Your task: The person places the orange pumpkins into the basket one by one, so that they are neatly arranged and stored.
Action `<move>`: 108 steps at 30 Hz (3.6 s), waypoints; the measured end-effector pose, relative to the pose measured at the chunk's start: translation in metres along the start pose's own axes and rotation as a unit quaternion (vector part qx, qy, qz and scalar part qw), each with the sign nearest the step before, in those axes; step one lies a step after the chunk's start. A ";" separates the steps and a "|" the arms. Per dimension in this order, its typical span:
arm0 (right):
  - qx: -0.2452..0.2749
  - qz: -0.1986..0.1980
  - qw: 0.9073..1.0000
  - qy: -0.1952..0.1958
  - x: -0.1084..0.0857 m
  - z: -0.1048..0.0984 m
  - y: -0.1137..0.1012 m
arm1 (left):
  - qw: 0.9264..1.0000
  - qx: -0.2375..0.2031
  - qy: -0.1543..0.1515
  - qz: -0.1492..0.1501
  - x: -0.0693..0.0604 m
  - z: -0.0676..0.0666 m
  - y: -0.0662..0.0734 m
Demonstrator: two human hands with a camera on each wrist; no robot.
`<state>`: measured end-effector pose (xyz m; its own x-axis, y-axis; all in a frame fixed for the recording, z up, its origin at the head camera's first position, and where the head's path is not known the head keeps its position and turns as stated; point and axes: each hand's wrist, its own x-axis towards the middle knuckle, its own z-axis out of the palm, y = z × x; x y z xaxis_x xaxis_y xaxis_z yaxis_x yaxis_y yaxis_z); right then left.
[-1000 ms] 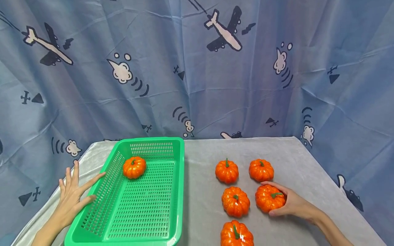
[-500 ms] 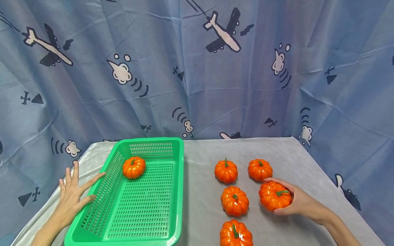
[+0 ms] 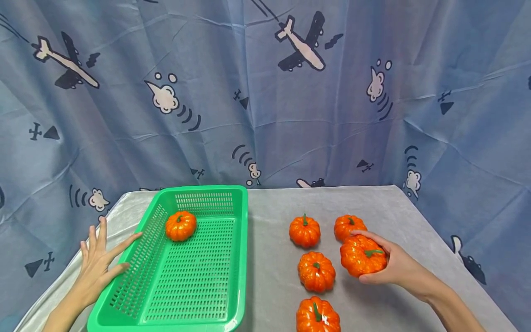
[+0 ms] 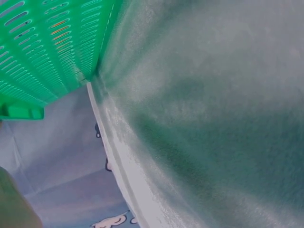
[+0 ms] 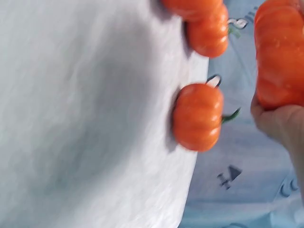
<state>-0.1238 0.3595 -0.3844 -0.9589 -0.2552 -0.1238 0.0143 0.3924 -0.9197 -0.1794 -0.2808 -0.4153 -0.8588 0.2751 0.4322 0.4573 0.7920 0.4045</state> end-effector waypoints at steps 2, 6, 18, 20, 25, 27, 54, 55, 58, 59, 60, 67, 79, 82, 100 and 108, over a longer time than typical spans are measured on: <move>0.000 0.009 1.000 0.000 0.003 0.003 -0.006 | 1.000 -0.001 0.002 0.001 0.000 0.000 0.000; 0.016 0.015 1.000 -0.004 0.010 0.011 -0.019 | 1.000 -0.002 0.003 0.002 0.000 -0.001 0.000; 0.064 -0.039 0.996 -0.038 0.034 0.030 -0.062 | 1.000 -0.002 0.007 0.006 0.000 0.001 0.000; 0.067 -0.042 0.996 -0.045 0.039 0.034 -0.069 | 1.000 -0.002 0.007 0.005 0.000 0.001 -0.001; 0.073 -0.050 0.994 -0.058 0.048 0.044 -0.081 | 1.000 -0.001 0.007 0.004 0.001 0.001 -0.001; 0.078 -0.049 0.994 -0.065 0.052 0.047 -0.085 | 1.000 -0.001 0.007 0.004 0.001 0.001 0.000; 0.087 -0.059 0.989 -0.104 0.094 0.090 -0.123 | 1.000 -0.002 0.003 -0.007 -0.001 0.001 0.002; 0.085 -0.061 0.989 -0.107 0.096 0.092 -0.124 | 1.000 -0.002 0.003 -0.008 -0.001 0.001 0.002; 0.082 -0.070 0.988 -0.111 0.101 0.096 -0.128 | 1.000 -0.003 0.003 -0.008 -0.001 0.002 0.002; 0.082 -0.071 0.988 -0.112 0.103 0.098 -0.129 | 1.000 -0.003 0.004 -0.008 -0.001 0.002 0.002; 0.084 -0.073 0.987 -0.113 0.104 0.099 -0.130 | 1.000 -0.003 0.004 -0.008 -0.001 0.002 0.002; 0.109 -0.084 0.983 -0.125 0.114 0.111 -0.134 | 1.000 -0.005 0.005 -0.007 -0.001 0.002 0.002; 0.117 -0.105 0.978 -0.134 0.126 0.132 -0.144 | 1.000 -0.006 0.004 -0.005 0.000 0.002 0.003; 0.121 -0.109 0.977 -0.140 0.130 0.136 -0.146 | 1.000 -0.006 0.005 -0.005 -0.001 0.001 0.003; 0.153 -0.113 0.966 -0.176 0.154 0.152 -0.165 | 1.000 -0.006 0.003 -0.010 -0.002 0.002 0.002; 0.167 -0.113 0.962 -0.182 0.165 0.158 -0.177 | 1.000 -0.008 0.007 -0.005 0.000 0.002 0.002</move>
<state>-0.2397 0.1081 -0.3005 -0.7862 -0.6174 0.0262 -0.0338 0.0006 -0.9994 -0.1792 -0.2785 -0.4161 -0.8606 0.2592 0.4384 0.4516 0.7862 0.4218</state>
